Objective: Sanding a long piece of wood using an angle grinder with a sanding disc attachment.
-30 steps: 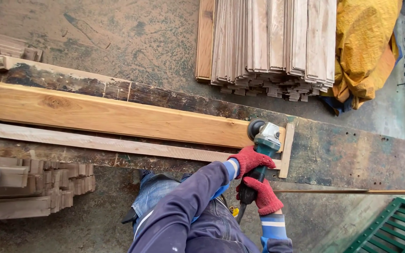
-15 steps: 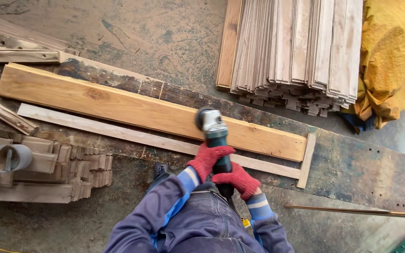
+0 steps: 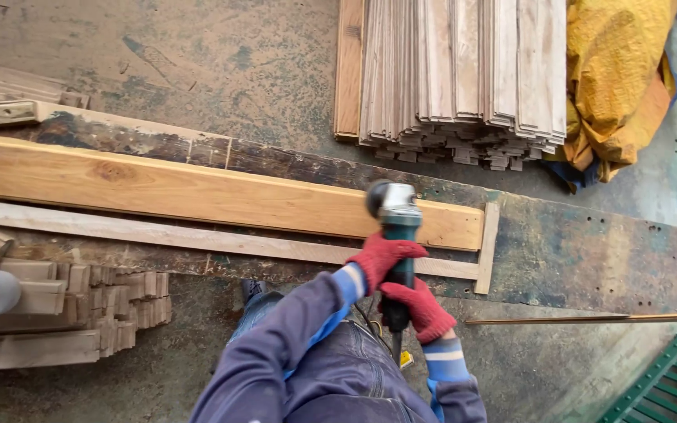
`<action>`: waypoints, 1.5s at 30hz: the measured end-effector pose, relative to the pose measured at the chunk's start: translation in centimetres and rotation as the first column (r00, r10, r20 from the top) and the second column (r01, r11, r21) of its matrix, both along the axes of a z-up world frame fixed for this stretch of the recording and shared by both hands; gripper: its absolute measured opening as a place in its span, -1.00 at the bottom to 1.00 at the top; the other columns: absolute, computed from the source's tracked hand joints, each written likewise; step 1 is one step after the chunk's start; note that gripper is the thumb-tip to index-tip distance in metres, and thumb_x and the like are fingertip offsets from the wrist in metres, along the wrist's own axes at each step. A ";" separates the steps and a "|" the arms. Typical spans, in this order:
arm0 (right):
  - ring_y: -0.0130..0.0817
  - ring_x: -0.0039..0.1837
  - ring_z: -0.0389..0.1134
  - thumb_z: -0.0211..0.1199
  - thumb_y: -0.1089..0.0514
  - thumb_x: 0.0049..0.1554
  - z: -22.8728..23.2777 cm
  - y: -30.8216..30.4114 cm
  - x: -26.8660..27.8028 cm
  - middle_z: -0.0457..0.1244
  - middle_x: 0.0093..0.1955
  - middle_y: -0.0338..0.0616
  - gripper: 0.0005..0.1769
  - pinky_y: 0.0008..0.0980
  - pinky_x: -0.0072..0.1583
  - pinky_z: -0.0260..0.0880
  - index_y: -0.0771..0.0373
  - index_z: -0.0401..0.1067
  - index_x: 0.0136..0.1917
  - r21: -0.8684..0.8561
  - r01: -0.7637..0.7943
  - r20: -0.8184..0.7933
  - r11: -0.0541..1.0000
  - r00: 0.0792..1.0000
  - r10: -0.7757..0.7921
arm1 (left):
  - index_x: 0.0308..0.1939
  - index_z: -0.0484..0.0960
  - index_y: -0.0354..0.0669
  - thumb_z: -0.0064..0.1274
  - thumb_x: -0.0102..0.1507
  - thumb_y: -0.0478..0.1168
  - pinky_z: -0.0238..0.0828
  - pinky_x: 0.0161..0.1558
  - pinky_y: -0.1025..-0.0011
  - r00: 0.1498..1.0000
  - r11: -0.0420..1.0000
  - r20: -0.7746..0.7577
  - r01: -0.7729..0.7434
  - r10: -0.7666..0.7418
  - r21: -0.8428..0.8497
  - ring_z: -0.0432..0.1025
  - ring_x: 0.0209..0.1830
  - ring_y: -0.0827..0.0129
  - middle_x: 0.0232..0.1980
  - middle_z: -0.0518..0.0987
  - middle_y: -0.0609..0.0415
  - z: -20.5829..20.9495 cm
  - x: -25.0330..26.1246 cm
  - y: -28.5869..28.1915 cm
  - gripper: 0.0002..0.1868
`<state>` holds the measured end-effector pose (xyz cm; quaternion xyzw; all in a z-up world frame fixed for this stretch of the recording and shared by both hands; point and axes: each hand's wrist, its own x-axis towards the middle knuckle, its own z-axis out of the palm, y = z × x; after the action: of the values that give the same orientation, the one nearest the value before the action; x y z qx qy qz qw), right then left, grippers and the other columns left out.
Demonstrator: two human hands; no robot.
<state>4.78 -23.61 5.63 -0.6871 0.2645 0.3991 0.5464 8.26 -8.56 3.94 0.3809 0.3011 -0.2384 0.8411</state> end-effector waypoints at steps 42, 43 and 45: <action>-0.20 -0.19 0.44 0.58 0.24 -0.16 0.1 -11.6 -1.5 0.41 -0.21 0.00 -0.63 -0.15 -0.08 0.53 0.27 0.63 -0.04 0.047 0.290 0.020 0.956 0.957 -0.291 | -0.10 0.64 -0.16 0.58 -0.31 -0.16 0.55 -0.01 0.16 0.977 0.957 -0.087 0.209 -0.195 0.203 0.60 -0.13 0.15 -0.26 0.66 -0.02 -3.6 2.2 -16.3 -0.28; -0.20 -0.19 0.44 0.58 0.24 -0.16 -2.0 -12.2 -1.7 0.41 -0.21 0.00 -0.63 -0.15 -0.08 0.53 0.27 0.63 -0.04 0.051 0.287 0.019 0.956 0.957 -0.289 | -0.10 0.64 -0.16 0.58 -0.31 -0.16 0.55 -0.01 0.16 0.978 0.956 -0.087 0.206 -0.192 0.207 0.60 -0.13 0.15 -0.26 0.66 -0.02 -3.2 1.9 -15.5 -0.28; -0.11 -0.19 0.46 0.60 0.26 -0.20 -6.2 -13.5 -2.2 0.40 -0.23 0.06 -0.57 -0.08 -0.11 0.55 0.32 0.61 -0.02 0.079 0.231 -0.001 0.970 0.973 -0.231 | -0.16 0.66 -0.13 0.62 -0.33 -0.18 0.56 -0.07 0.24 0.990 0.974 -0.081 0.128 -0.115 0.187 0.60 -0.22 0.22 -0.32 0.65 0.02 -2.5 1.2 -14.2 -0.31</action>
<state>2.55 -37.07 -0.59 -0.6312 0.3245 0.3403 0.6168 9.50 -22.77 1.46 0.4692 0.3280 -0.2725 0.7733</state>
